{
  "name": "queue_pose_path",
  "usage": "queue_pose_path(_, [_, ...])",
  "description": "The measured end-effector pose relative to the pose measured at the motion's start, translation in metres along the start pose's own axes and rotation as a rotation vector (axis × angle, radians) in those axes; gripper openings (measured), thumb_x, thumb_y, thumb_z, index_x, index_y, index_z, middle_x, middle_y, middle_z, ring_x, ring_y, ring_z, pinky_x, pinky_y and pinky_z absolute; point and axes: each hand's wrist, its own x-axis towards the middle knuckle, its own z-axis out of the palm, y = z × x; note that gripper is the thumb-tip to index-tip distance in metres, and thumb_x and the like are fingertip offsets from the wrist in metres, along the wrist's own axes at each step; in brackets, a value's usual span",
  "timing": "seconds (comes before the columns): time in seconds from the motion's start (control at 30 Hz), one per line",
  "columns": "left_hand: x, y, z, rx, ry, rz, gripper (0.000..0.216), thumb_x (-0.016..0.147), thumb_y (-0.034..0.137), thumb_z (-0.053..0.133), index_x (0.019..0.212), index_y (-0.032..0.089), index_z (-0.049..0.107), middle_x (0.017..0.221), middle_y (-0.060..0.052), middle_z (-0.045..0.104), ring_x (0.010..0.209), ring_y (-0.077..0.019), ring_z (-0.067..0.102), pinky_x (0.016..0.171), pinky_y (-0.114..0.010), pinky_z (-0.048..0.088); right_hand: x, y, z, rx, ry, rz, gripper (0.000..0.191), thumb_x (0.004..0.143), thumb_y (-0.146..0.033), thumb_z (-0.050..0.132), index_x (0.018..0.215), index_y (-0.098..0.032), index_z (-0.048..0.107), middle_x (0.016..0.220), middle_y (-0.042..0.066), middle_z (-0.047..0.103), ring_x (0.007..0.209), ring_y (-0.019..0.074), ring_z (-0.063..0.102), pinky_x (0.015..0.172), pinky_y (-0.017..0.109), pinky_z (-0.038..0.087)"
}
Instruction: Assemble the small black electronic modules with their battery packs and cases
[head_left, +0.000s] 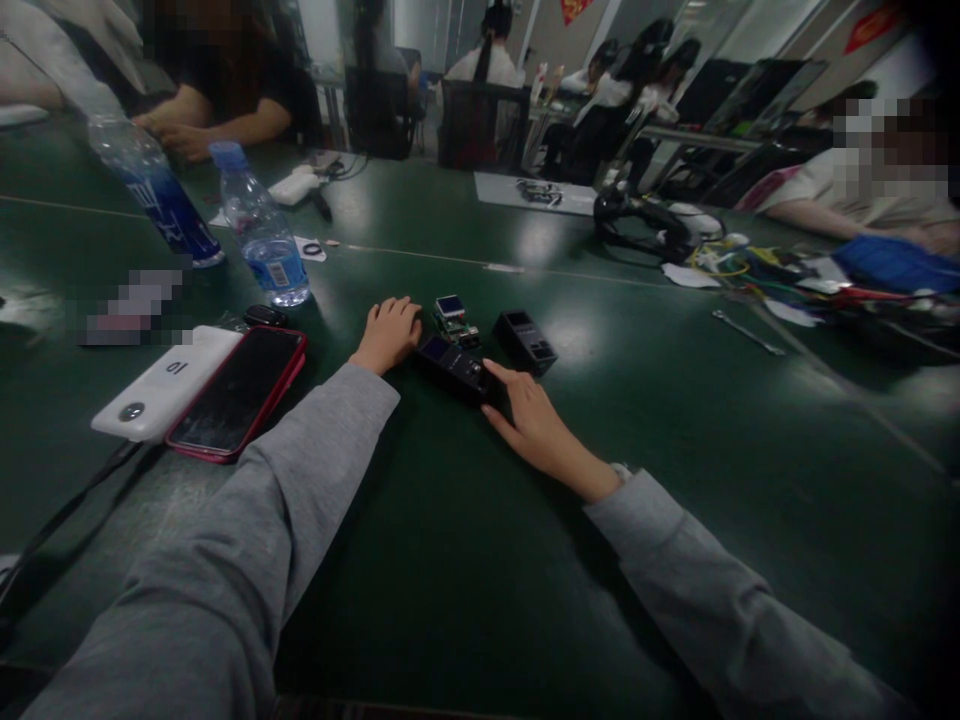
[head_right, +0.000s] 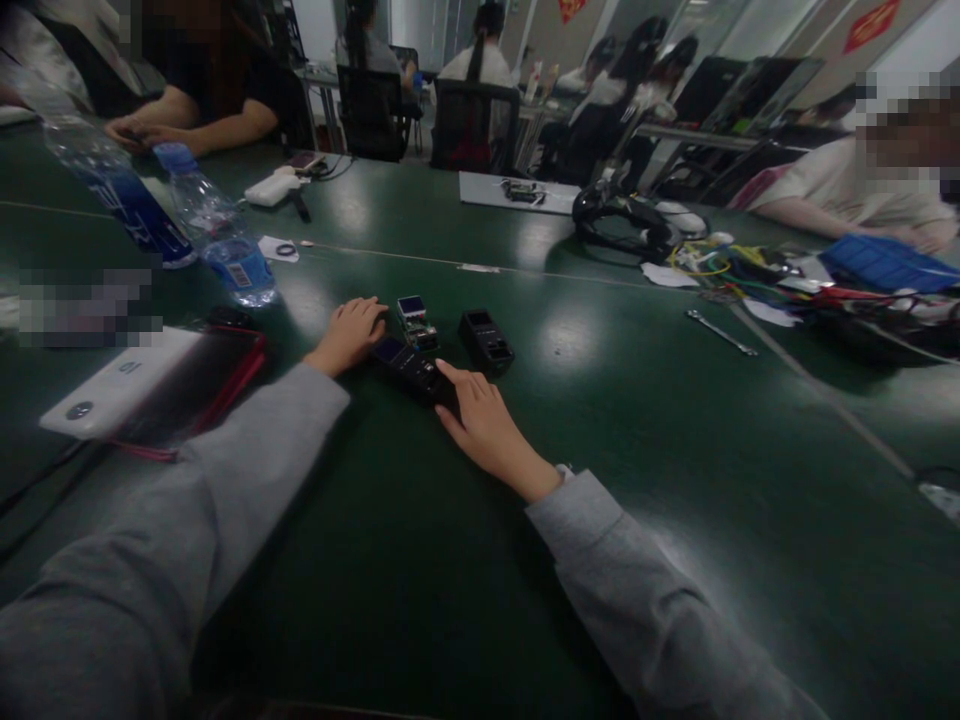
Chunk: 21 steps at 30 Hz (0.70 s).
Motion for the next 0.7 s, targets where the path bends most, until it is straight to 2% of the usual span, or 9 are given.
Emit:
queue_pose_path(0.23, [0.0004,0.0,-0.0007,-0.011,-0.01,-0.007,0.043,0.1,0.031,0.035,0.137,0.023,0.053,0.152,-0.009,0.047,0.141,-0.0294,0.038,0.117,-0.054,0.029,0.0005,-0.0013,-0.0003,-0.006,0.005,-0.015,0.066,0.098,-0.034,0.047,0.156,-0.026,0.017,0.146,0.012,0.045,0.128,0.0318,0.047,0.105,0.057,0.044])
queue_pose_path(0.7, [0.0004,-0.0009,0.0008,-0.019,0.013,0.013,0.041,0.1,0.03,0.037,0.136,0.019,0.054,0.15,-0.011,0.048,0.139,-0.03,0.039,0.116,-0.054,0.029,0.0006,-0.003,-0.001,-0.007,0.008,-0.017,0.064,0.099,-0.032,0.048,0.155,-0.022,0.02,0.145,0.013,0.045,0.128,0.031,0.046,0.106,0.055,0.043])
